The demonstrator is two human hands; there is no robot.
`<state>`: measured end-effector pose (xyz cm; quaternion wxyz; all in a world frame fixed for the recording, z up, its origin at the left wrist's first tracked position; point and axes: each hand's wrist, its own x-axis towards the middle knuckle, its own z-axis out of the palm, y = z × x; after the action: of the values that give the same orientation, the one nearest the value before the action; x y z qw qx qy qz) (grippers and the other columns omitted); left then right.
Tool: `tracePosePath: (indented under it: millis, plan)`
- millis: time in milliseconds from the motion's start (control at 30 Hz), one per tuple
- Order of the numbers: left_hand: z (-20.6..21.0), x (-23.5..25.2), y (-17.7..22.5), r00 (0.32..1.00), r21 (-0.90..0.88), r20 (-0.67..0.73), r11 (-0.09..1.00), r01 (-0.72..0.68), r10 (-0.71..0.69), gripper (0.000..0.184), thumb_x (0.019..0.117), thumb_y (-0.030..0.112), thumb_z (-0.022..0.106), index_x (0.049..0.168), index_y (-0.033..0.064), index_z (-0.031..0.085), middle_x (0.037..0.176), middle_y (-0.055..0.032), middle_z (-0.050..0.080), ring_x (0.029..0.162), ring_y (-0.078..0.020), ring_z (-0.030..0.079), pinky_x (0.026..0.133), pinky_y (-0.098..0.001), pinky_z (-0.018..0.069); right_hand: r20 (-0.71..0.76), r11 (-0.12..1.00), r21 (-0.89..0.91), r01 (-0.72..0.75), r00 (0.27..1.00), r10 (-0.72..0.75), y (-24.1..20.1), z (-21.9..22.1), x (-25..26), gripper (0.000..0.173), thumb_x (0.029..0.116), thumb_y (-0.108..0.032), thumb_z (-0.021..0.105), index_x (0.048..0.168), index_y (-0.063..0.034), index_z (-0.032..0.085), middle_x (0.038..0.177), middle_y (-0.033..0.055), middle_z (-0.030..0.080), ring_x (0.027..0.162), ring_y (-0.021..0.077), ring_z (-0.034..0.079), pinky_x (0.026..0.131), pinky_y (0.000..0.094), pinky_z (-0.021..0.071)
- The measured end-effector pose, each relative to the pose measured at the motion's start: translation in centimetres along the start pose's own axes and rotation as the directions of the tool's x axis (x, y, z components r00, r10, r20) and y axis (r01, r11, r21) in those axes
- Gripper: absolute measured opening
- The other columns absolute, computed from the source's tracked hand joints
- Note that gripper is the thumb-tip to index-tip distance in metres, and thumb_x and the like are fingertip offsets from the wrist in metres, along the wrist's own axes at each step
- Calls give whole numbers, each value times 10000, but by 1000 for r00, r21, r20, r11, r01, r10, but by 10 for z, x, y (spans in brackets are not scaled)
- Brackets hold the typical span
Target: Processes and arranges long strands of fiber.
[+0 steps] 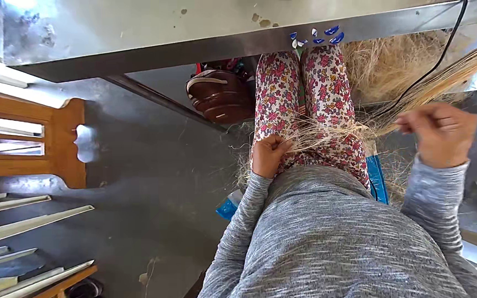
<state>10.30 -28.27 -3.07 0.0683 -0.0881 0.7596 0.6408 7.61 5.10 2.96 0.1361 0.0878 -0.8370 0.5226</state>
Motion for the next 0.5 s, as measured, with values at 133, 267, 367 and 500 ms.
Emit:
tracePosePath:
  millis: [133, 267, 367, 500]
  plan:
    - [0, -3, -1, 999, 1, -12, 999, -45, 45, 91, 949, 77, 705, 913, -5, 688, 681, 23, 675, 522, 7, 571, 506, -186, 501, 177, 963, -70, 260, 953, -244, -24, 54, 5, 154, 929, -85, 679, 957, 54, 737, 915, 149, 721, 789, 115, 679, 720, 254, 579]
    - [1, -7, -4, 995, 8, -19, 995, -97, 98, 73, 946, 60, 702, 912, -2, 684, 674, 22, 661, 526, 12, 567, 515, -176, 500, 353, 954, -18, 298, 895, -273, -30, 85, 13, 136, 914, -76, 665, 942, -1, 774, 903, 124, 719, 773, 145, 675, 698, 282, 574]
    - [1, -11, -6, 987, 44, -12, 986, -160, 161, 86, 963, 83, 695, 940, 2, 677, 667, 5, 645, 496, 5, 540, 478, -165, 473, 366, 945, -53, 322, 887, -281, -30, 101, 14, 137, 926, -78, 655, 938, -14, 775, 896, 119, 728, 745, 165, 670, 672, 315, 563]
    - [4, -9, -10, 972, 80, -58, 972, -221, 226, 77, 926, 73, 721, 918, -3, 709, 697, 12, 674, 552, 14, 575, 540, -180, 502, 314, 938, -155, 311, 915, -252, -29, 108, 20, 141, 916, -109, 673, 931, -28, 788, 928, 149, 705, 869, 271, 677, 771, 413, 563]
